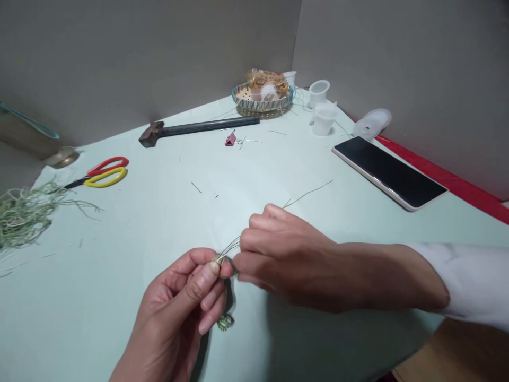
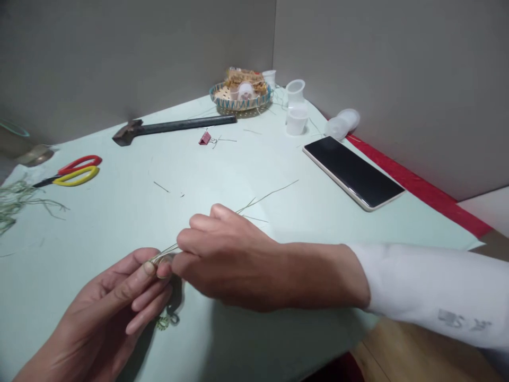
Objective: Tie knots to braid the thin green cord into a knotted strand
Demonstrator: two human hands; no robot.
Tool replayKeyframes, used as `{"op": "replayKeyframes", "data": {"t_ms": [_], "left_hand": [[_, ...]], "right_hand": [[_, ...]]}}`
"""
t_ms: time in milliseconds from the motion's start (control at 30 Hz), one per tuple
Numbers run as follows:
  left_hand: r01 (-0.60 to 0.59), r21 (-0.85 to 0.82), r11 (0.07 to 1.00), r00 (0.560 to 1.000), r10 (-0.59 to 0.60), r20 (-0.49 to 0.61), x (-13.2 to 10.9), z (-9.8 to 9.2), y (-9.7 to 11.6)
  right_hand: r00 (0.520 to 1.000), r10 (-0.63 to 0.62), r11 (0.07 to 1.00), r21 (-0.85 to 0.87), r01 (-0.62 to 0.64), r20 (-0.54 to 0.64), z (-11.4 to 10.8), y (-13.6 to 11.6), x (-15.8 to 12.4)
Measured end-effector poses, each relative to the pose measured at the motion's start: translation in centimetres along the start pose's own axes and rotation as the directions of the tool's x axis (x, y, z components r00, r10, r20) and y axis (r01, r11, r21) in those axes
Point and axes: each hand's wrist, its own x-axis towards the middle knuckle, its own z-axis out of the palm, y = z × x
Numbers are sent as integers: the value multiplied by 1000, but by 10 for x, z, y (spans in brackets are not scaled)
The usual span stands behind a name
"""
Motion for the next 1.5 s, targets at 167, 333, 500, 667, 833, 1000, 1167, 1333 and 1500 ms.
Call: {"op": "replayKeyframes", "data": {"t_ms": [167,333,500,667,833,1000,1167,1333,1500], "left_hand": [[-62,9,998,998,61,18,1,-3,0],[-149,-31,988,989,149,-13,7,-10,2],[-234,-11,972,971,233,-53,9,-13,3],[-302,53,952,945,307,-111,7,-12,1],[-349,98,932,922,360,-144,7,-12,1],[-357,116,927,917,371,-147,10,-12,1],[-391,144,909,896,412,-167,10,-11,0],[-404,193,894,885,435,-168,3,-4,-1],[-369,252,895,899,412,-148,-1,1,-2]], "right_hand": [[998,41,991,129,-48,51,1,1,-1],[994,31,908,413,-71,102,-20,-7,-2],[985,145,718,674,-173,98,-41,-4,-3],[981,164,329,932,-154,105,-57,3,-7],[988,152,57,998,3,-12,-59,5,-11],[966,216,-3,990,143,-139,-59,11,-13],[911,353,153,974,168,-213,-57,15,-12],[955,297,378,918,-120,3,-39,3,-1],[968,249,626,765,-151,-13,-18,-6,10]]}}
